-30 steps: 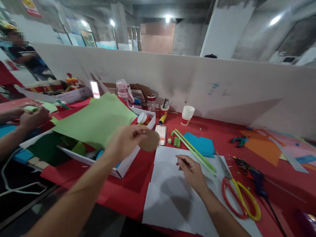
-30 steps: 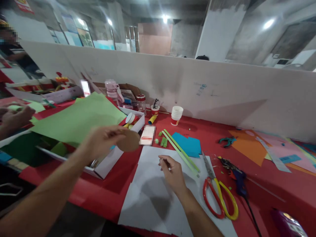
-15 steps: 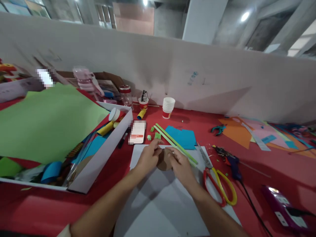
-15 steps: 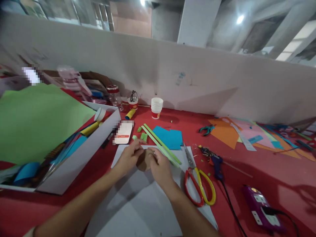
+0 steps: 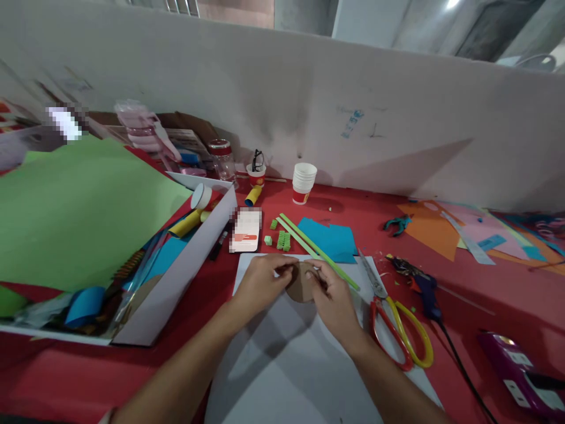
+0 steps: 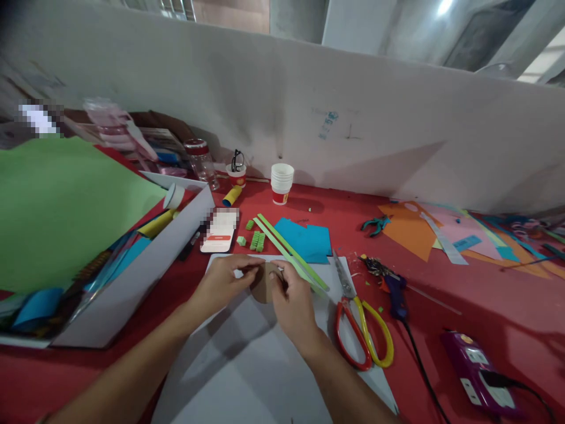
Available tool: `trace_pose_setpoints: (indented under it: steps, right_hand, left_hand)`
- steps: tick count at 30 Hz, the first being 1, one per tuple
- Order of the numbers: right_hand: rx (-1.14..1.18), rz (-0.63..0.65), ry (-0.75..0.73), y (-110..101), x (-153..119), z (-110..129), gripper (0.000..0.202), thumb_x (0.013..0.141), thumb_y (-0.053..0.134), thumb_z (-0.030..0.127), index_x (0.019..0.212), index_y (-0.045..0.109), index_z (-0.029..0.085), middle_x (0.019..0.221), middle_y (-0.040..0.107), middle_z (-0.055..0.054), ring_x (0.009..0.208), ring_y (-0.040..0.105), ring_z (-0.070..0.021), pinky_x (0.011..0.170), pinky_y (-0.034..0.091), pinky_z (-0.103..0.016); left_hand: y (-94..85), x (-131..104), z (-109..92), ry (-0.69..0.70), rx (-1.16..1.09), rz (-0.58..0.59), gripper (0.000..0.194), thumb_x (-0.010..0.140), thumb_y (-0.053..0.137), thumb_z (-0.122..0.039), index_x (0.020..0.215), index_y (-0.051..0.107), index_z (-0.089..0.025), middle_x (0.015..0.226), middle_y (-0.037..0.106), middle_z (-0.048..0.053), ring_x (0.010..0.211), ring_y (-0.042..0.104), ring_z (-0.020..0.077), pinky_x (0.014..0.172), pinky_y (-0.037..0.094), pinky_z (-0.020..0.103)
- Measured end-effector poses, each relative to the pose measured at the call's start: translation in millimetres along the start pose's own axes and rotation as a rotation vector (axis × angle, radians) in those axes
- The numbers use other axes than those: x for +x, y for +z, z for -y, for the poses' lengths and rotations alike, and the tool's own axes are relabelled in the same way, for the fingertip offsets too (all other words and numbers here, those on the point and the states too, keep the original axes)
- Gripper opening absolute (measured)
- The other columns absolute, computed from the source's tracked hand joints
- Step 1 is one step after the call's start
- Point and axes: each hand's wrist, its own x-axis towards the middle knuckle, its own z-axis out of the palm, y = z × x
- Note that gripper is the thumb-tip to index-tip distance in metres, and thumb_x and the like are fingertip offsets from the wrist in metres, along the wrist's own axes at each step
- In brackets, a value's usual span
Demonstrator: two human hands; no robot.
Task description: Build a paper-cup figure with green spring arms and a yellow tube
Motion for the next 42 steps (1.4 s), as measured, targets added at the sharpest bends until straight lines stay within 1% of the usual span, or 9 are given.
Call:
trace_pose_setpoints:
  steps: [5,9,14,20,23,26,34,37,42]
  right_hand:
    - [-0.007,0.007,-0.019,2.6,0.3,-4.7,0.025,0.09,0.05,0.034,0.105,0.065,0.021,0.099,0.075,-0.006,0.089,0.07,-0.0208,0.075,0.052,-0.029]
    - [-0.089,0.003,0.002,3.0,-2.0,-1.0,0.025,0.09,0.05,0.037,0.097,0.066,0.019,0.078,0.072,-0.003,0.069,0.066,-0.0188,0.061,0.049,-0.026]
    - [-0.077,-0.105,-0.047,1.8,-4.2,5.8,0.024,0.089,0.05,0.04,0.096,0.061,0.021,0.087,0.073,-0.007,0.079,0.068,-0.0215,0.068,0.053,-0.03]
    - [0.028,-0.223,0.017,-0.1,-2.7,5.5,0.022,0.085,0.054,0.04,0.096,0.053,0.021,0.075,0.071,-0.004,0.067,0.067,-0.0188,0.058,0.053,-0.027]
    - [0.158,-0.095,0.099,1.0,-0.7,3.3,0.025,0.083,0.054,0.035,0.104,0.053,0.021,0.069,0.068,0.001,0.06,0.065,-0.0162,0.053,0.051,-0.024]
    - [0.183,0.001,0.129,3.6,0.1,1.4,0.012,0.081,0.055,0.032,0.086,0.055,0.021,0.063,0.063,0.004,0.055,0.06,-0.0137,0.052,0.048,-0.023]
    - [-0.309,0.09,-0.084,0.7,-1.3,1.0,0.025,0.09,0.05,0.027,0.073,0.067,0.02,0.064,0.067,-0.001,0.057,0.057,-0.0146,0.053,0.036,-0.024]
    - [-0.399,0.115,-0.145,-0.8,0.4,0.2,0.026,0.092,0.045,0.022,0.078,0.068,0.02,0.073,0.071,-0.004,0.062,0.061,-0.0159,0.057,0.038,-0.025]
    - [-0.319,0.065,-0.061,-1.1,2.3,0.3,0.023,0.093,0.046,0.025,0.078,0.064,0.021,0.055,0.064,0.001,0.048,0.06,-0.0134,0.051,0.04,-0.021]
  left_hand:
    - [11.2,-4.9,5.1,0.208,0.242,-0.006,0.035,0.082,0.051,-0.009,0.104,0.075,-0.02,0.099,0.077,0.008,0.09,0.07,0.0227,0.085,0.054,0.033]
    - [14.3,-8.0,8.4,0.3,0.285,0.017,0.032,0.084,0.049,-0.008,0.1,0.075,-0.017,0.096,0.076,0.012,0.089,0.07,0.0245,0.086,0.054,0.038]
    - [15.6,-6.1,1.0,0.018,-0.09,-0.049,0.028,0.087,0.051,-0.02,0.106,0.072,-0.02,0.092,0.075,0.008,0.085,0.069,0.0213,0.077,0.053,0.033]
    - [25.6,-4.4,-2.7,-0.179,-0.663,0.078,0.028,0.071,0.068,-0.025,0.097,0.069,-0.015,0.09,0.074,0.007,0.083,0.066,0.0198,0.075,0.051,0.03]
    - [23.1,-4.4,-0.7,-0.259,-0.645,-0.071,0.028,0.069,0.069,-0.027,0.095,0.068,-0.017,0.083,0.072,0.005,0.076,0.065,0.0184,0.071,0.05,0.03]
    - [15.2,-2.1,1.3,-0.282,-0.5,-0.143,0.019,0.068,0.068,-0.029,0.083,0.069,-0.017,0.077,0.07,0.003,0.073,0.063,0.0184,0.07,0.048,0.029]
    - [14.4,-7.8,-1.3,-0.178,-0.221,0.053,0.015,0.075,0.052,-0.024,0.077,0.067,-0.021,0.064,0.063,-0.002,0.065,0.057,0.0159,0.062,0.041,0.027]
    - [16.0,-9.1,-2.3,-0.251,-0.322,-0.011,0.016,0.074,0.059,-0.029,0.088,0.063,-0.021,0.057,0.054,-0.006,0.056,0.05,0.0134,0.056,0.038,0.025]
    - [6.0,-4.2,-5.3,-0.392,-0.631,0.043,0.034,0.061,0.075,-0.029,0.091,0.064,-0.018,0.08,0.07,0.001,0.074,0.063,0.0162,0.069,0.046,0.028]
